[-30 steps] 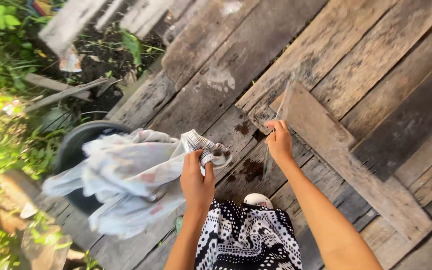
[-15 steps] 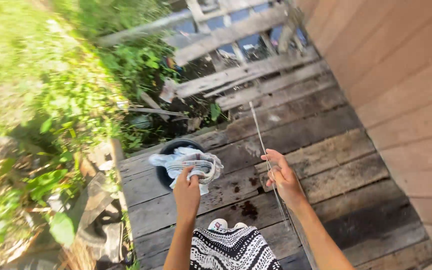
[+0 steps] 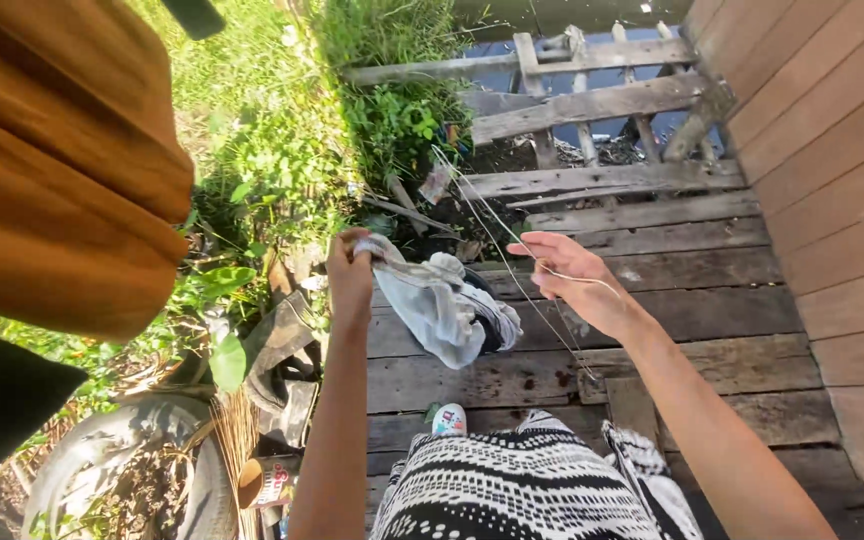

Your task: The recorder is hanging wet clothes on hangers and a clothesline outdoors.

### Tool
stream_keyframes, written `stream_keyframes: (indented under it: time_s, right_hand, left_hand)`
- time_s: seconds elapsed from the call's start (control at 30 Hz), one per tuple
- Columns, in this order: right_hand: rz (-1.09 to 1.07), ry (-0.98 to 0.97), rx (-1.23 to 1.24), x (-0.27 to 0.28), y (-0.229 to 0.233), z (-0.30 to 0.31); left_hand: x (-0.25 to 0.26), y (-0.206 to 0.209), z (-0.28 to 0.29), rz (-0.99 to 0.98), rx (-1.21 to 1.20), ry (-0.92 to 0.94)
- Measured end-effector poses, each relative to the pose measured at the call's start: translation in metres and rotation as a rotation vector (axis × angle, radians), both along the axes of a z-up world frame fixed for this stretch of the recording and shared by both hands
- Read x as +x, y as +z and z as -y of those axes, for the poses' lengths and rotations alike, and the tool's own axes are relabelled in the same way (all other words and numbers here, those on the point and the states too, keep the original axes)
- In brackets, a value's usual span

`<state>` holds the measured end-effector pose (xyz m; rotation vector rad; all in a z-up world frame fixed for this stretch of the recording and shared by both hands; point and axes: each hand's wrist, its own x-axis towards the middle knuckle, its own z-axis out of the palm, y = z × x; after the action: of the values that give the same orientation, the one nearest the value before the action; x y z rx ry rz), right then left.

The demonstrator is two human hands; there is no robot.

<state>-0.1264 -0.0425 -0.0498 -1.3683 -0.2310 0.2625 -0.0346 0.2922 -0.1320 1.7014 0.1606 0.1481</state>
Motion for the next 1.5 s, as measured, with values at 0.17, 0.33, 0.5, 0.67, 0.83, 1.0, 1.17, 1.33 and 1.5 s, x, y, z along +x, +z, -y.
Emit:
stream_keyframes:
  time_s: [0.17, 0.33, 0.5, 0.67, 0.83, 1.0, 1.17, 1.33, 1.5]
  right_hand:
    - [0.053, -0.008, -0.127, -0.001, 0.001, -0.046]
    - [0.123, -0.124, -0.299, -0.019, 0.012, -0.047]
    - [0.273, -0.179, -0.453, -0.028, 0.018, -0.049]
    - [0.281, -0.252, -0.304, -0.024, 0.019, -0.057]
    - [0.184, -0.362, -0.171, -0.031, 0.037, -0.023]
    - [0.206, -0.310, -0.255, -0.034, 0.045, 0.008]
    - [0.222, -0.366, -0.302, -0.032, 0.051, 0.038]
    - [0.266, -0.405, -0.288, -0.014, 0.033, 0.006]
    - [0.209, -0.510, -0.168, -0.008, 0.017, -0.011]
  left_hand:
    - [0.030, 0.040, -0.020, -0.113, -0.188, 0.135]
    - [0.066, 0.028, -0.034, 0.185, 0.301, 0.121]
    - [0.069, 0.043, -0.009, 0.333, 0.486, 0.053]
    - [0.053, 0.079, 0.033, 0.319, 0.649, -0.217]
    - [0.051, 0.126, 0.041, 0.352, 0.865, -0.317]
    - [0.066, 0.129, 0.044, 0.489, 0.965, -0.391]
    - [0.083, 0.121, 0.052, 0.397, 0.939, -0.368]
    - [0.041, 0.113, 0.124, 0.476, 0.915, -0.471]
    - [0.023, 0.108, 0.144, 0.741, 1.047, -0.499]
